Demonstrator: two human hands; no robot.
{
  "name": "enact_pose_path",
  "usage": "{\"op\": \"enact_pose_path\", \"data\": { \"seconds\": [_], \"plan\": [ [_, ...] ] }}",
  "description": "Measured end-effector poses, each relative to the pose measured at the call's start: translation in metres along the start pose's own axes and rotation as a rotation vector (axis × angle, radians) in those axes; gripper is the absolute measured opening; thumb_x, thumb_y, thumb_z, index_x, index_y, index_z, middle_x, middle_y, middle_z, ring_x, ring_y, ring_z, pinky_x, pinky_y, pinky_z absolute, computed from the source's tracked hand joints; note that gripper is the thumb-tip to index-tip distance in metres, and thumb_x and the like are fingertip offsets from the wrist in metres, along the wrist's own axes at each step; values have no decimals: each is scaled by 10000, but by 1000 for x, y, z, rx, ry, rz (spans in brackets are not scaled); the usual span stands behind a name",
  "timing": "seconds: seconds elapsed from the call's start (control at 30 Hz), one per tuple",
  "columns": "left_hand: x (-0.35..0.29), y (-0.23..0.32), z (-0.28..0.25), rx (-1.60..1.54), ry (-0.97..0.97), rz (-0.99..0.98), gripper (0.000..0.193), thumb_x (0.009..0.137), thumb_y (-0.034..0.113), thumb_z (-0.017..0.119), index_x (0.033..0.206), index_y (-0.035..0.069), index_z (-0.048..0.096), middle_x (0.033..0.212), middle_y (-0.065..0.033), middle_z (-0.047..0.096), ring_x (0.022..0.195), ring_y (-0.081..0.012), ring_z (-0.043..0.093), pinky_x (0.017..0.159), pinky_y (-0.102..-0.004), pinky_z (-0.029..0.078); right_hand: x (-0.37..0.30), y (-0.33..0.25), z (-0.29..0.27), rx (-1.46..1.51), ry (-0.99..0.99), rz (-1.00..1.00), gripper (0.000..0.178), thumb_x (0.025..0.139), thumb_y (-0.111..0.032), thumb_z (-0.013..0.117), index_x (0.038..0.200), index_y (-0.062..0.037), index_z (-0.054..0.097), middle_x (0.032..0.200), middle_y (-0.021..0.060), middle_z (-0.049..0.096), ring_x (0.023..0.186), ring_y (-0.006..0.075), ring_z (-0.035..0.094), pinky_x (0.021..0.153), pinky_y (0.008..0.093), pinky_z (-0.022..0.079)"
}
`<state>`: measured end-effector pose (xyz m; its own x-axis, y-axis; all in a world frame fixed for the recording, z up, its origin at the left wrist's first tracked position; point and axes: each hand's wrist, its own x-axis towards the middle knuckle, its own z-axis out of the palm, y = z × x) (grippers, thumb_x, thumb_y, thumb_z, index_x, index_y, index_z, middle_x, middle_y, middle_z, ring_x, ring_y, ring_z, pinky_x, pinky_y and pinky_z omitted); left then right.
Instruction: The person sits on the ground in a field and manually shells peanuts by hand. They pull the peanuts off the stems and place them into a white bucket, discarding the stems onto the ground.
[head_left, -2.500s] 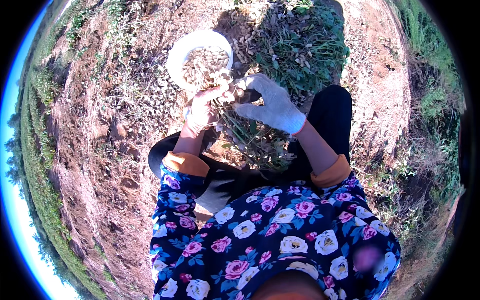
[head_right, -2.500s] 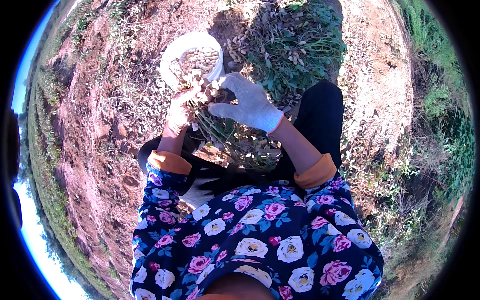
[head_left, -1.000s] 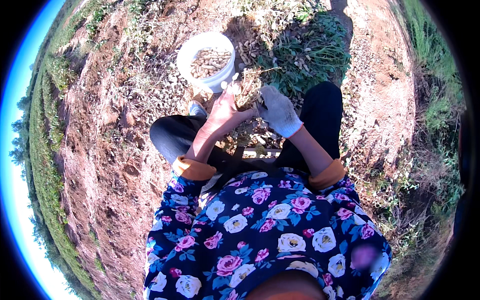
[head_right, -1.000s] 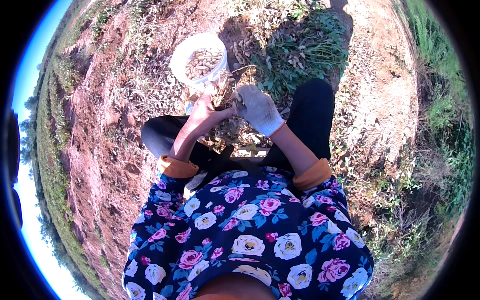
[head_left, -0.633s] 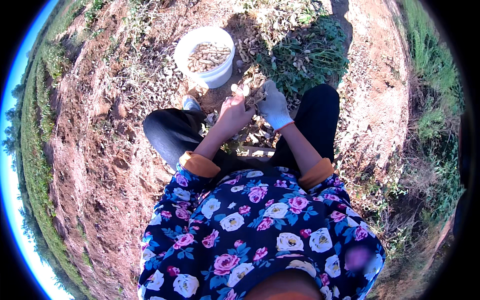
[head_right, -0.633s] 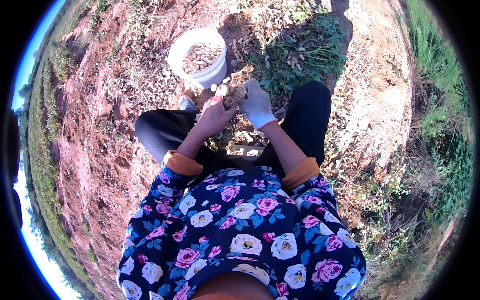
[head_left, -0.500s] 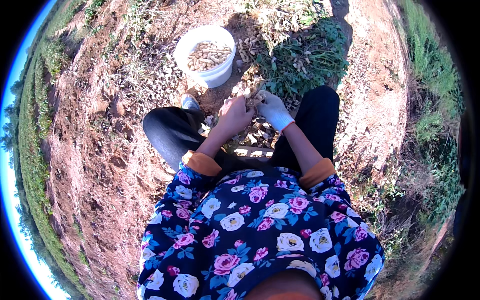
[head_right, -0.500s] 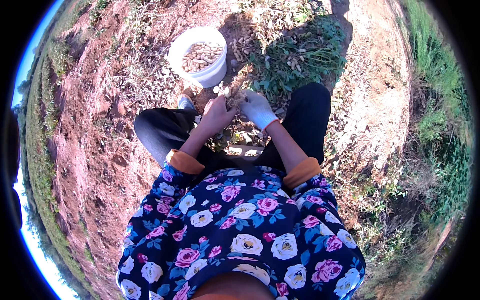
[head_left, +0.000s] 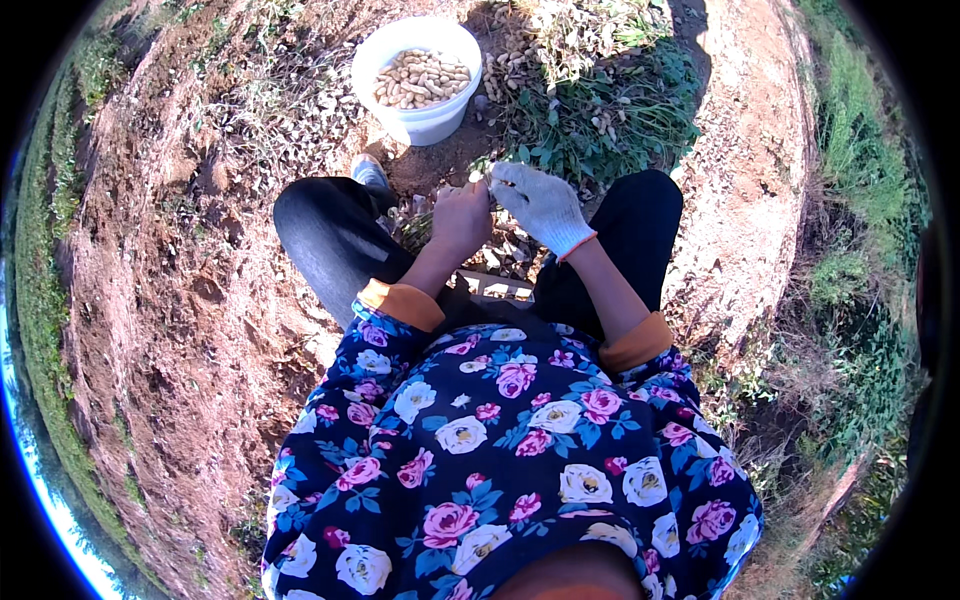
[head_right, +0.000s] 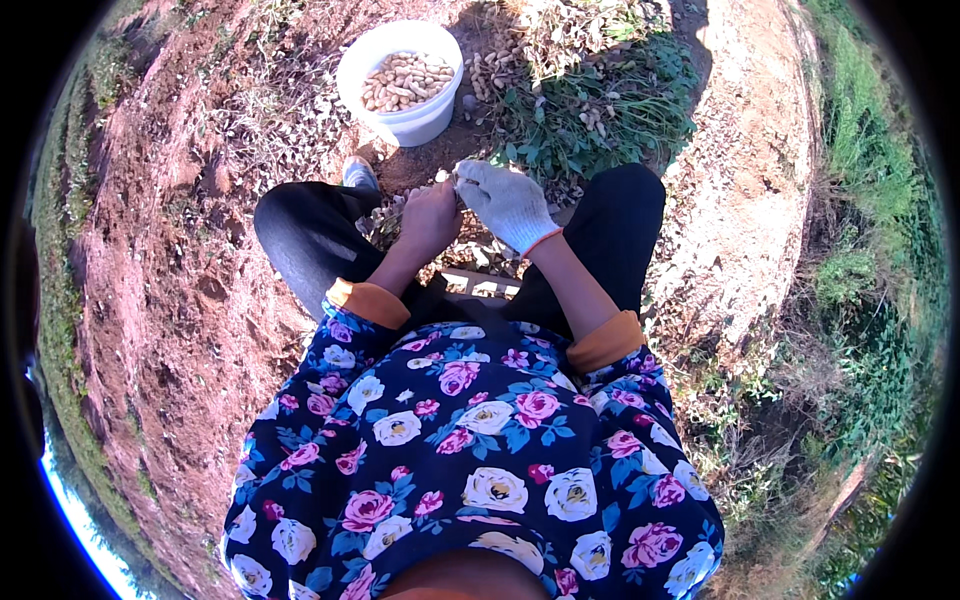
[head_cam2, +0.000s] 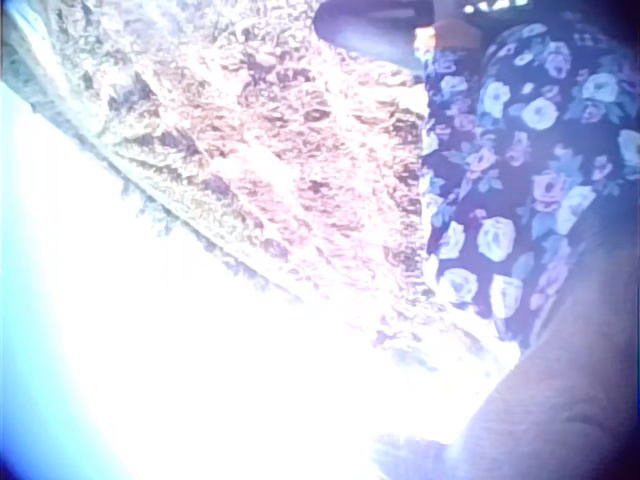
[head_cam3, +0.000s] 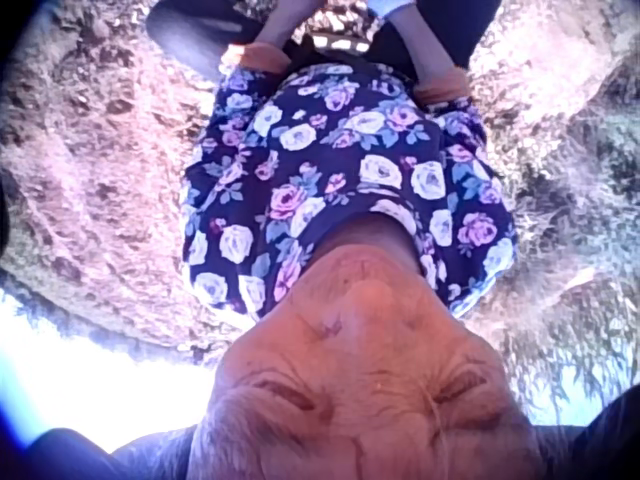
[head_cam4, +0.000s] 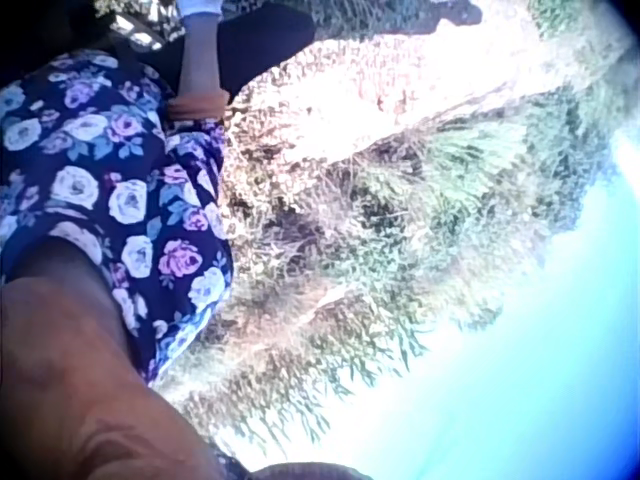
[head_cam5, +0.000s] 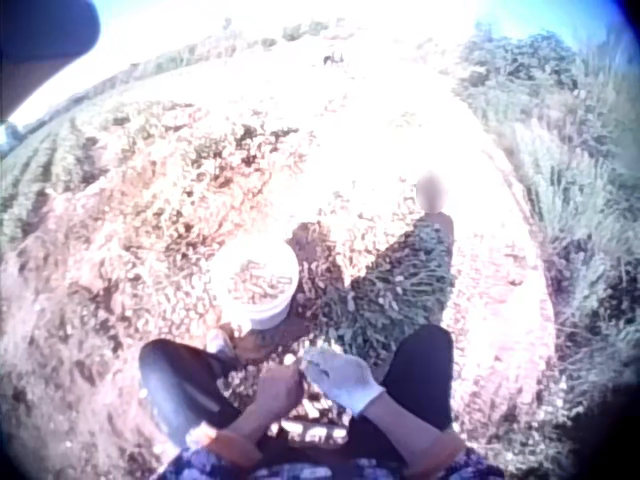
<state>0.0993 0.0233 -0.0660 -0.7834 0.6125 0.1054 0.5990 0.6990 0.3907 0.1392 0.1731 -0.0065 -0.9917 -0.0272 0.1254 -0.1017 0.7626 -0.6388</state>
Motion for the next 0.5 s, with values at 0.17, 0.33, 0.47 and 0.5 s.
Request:
{"op": "enact_pose_path", "data": {
  "seconds": [0.17, 0.33, 0.47, 0.5],
  "plan": [
    [-1, -3, 11, -10, 72, 4, 236, 741, 150, 565, 913, 12, 479, 735, -142, 594, 740, -309, 598, 685, -412, 420, 1, -3, 0, -50, -80, -27, 241, 799, -264, 590, 975, -101, 586, 912, 102, 624, 818, 269, 613, 697, 356, 487],
    [1, 6, -1, 37, -185, -61, 420, 723, 138, 576, 1090, -26, 456, 835, -108, 603, 797, -246, 613, 699, -367, 425, -8, 4, 30, 77, 154, 69, 190, 749, -198, 630, 856, -94, 512, 740, 126, 566, 703, 304, 596, 618, 375, 470],
    [7, 13, -1, 43, -214, -112, 343, 721, 121, 569, 1023, -9, 474, 758, -92, 618, 700, -244, 626, 646, -358, 440, -2, 6, 39, 279, 375, 303, 183, 758, -164, 626, 802, -70, 476, 682, 50, 538, 596, 192, 562, 608, 345, 462],
    [6, 13, -1, 51, -146, -102, 258, 726, 106, 556, 956, 11, 487, 724, -88, 618, 650, -236, 625, 615, -357, 441, 2, 3, 41, 258, 443, 243, 169, 769, -139, 616, 758, -67, 463, 672, 33, 529, 542, 129, 505, 511, 299, 438]
  ]
}}
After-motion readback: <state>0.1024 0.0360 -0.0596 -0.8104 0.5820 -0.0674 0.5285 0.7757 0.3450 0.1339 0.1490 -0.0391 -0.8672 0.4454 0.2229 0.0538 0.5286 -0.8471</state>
